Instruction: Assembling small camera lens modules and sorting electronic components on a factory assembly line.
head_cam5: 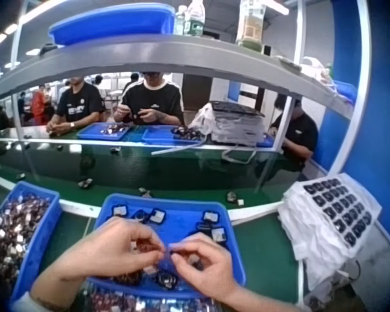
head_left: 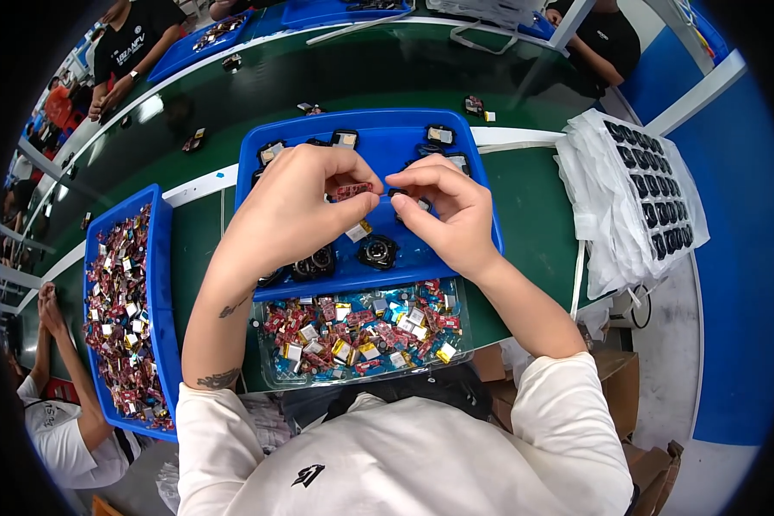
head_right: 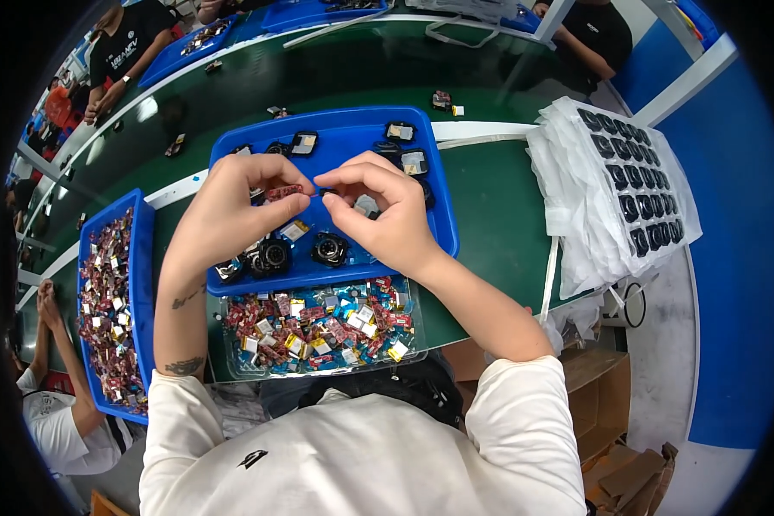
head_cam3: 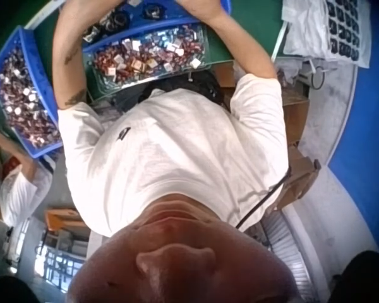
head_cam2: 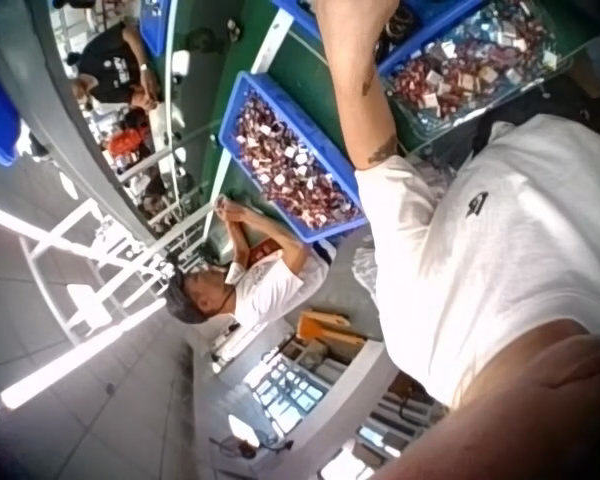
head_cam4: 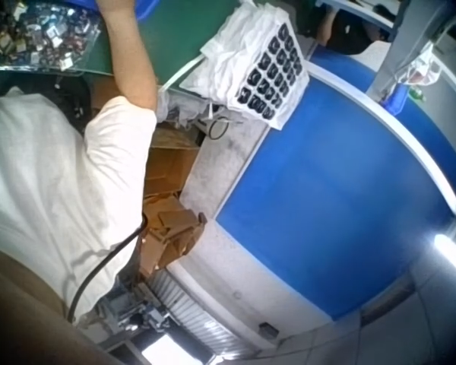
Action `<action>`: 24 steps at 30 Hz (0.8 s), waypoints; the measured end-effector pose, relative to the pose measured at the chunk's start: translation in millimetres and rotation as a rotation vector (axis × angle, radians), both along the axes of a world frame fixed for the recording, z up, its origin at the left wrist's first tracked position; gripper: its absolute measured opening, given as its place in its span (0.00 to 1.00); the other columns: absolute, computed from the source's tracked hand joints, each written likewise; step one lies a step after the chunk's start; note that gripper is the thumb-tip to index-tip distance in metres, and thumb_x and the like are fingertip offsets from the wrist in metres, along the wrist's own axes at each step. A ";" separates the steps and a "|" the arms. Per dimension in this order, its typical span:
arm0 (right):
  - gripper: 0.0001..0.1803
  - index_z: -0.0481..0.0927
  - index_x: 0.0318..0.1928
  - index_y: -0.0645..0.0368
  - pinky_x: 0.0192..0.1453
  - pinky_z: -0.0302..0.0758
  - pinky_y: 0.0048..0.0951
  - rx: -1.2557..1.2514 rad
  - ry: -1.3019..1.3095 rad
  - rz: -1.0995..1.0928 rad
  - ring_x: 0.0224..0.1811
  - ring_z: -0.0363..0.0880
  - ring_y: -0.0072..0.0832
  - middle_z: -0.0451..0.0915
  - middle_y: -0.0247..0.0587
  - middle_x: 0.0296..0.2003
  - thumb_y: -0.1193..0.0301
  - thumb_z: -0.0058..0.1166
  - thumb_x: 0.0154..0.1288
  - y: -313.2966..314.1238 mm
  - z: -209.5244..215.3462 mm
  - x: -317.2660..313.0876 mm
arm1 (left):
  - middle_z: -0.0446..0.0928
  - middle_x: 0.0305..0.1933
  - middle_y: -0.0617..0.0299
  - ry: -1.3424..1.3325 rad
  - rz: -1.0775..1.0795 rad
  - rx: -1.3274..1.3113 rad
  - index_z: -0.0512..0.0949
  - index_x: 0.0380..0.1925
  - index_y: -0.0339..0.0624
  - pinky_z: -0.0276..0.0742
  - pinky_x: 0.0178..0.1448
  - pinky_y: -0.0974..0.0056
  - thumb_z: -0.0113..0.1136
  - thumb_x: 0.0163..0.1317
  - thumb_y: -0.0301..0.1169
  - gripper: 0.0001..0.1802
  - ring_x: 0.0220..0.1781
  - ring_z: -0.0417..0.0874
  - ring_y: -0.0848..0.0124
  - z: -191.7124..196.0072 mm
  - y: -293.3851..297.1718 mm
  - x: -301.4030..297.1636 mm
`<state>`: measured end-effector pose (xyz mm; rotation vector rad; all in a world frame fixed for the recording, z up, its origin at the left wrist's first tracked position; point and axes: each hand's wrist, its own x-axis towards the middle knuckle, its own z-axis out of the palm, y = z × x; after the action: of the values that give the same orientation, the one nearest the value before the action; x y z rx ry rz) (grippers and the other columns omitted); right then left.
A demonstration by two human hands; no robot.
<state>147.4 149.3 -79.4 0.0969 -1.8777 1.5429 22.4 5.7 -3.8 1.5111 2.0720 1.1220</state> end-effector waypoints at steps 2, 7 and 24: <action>0.11 0.82 0.43 0.67 0.43 0.74 0.20 0.010 -0.025 -0.037 0.39 0.76 0.18 0.76 0.35 0.38 0.82 0.59 0.57 -3.5 -1.3 0.4 | 0.77 0.21 0.63 0.025 0.019 -0.014 0.80 0.26 0.31 0.72 0.34 0.71 0.64 0.52 0.24 0.06 0.28 0.77 0.78 -0.5 -0.5 1.9; 0.09 0.82 0.40 0.67 0.42 0.75 0.20 -0.111 -0.030 -0.019 0.37 0.77 0.19 0.78 0.36 0.37 0.80 0.61 0.57 -1.6 -2.2 -2.1 | 0.78 0.22 0.62 0.029 0.001 -0.008 0.80 0.26 0.32 0.71 0.33 0.70 0.66 0.52 0.26 0.07 0.26 0.75 0.77 1.9 -1.0 0.6; 0.07 0.80 0.35 0.66 0.38 0.78 0.21 -0.268 -0.020 0.304 0.33 0.79 0.21 0.80 0.39 0.32 0.72 0.60 0.63 6.2 -3.4 1.4 | 0.78 0.22 0.64 -0.047 -0.101 -0.006 0.80 0.26 0.33 0.71 0.34 0.72 0.66 0.54 0.26 0.07 0.27 0.75 0.79 6.8 -6.0 -2.1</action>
<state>148.8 155.5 -82.9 0.2559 -1.7108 1.9950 20.3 -0.3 3.0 1.5526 1.9435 1.1023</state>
